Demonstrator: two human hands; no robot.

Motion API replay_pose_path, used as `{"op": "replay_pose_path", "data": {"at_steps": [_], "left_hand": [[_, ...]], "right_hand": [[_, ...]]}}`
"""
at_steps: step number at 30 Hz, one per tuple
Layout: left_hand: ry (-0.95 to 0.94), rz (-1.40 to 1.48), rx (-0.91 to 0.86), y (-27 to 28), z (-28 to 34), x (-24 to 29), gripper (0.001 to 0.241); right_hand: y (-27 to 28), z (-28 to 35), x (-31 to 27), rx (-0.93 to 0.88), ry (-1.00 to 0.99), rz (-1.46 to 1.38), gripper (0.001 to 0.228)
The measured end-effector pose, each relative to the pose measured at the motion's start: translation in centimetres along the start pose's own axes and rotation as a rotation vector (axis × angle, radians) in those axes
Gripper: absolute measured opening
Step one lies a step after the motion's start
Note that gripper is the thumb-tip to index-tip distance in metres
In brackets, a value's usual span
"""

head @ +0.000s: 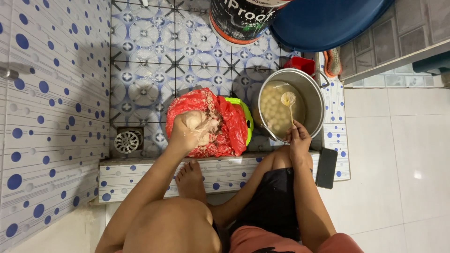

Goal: Forming meatballs from a meat mixture by hand and scooping them into a pot of water with a spoon.

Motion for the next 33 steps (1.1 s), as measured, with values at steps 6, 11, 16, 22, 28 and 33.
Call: {"op": "replay_pose_path", "data": {"at_steps": [6, 11, 16, 22, 28, 33], "left_hand": [[0.068, 0.04, -0.019, 1.8, 0.8, -2.4, 0.011], [0.207, 0.071, -0.085, -1.2, 2.0, 7.5, 0.018], [0.161, -0.01, -0.11, -0.2, 0.7, 3.3, 0.023], [0.018, 0.002, -0.03, 0.7, 0.0, -0.5, 0.033], [-0.003, 0.062, -0.116, -1.0, 0.9, 5.9, 0.038], [0.116, 0.087, -0.103, 0.3, 1.0, 2.6, 0.007]], "right_hand": [[-0.3, 0.3, -1.3, 0.024, -0.007, 0.011, 0.027], [0.4, -0.1, 0.1, -0.018, 0.02, 0.024, 0.029], [0.0, 0.0, -0.3, 0.002, 0.021, 0.03, 0.028], [0.0, -0.1, -0.1, -0.001, 0.009, 0.046, 0.028], [-0.2, 0.0, -0.6, 0.004, 0.003, 0.04, 0.028], [-1.3, 0.9, -4.4, 0.004, 0.0, 0.073, 0.028]]}}
Point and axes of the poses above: each hand's wrist, its own z-axis away from the middle knuckle, its own y-axis out of the back of the hand, x = y × z, the point moved 1 cm from there along -z, towards the middle knuckle, and after that the axes turned 8 degrees about y, right-handed, at the moved point
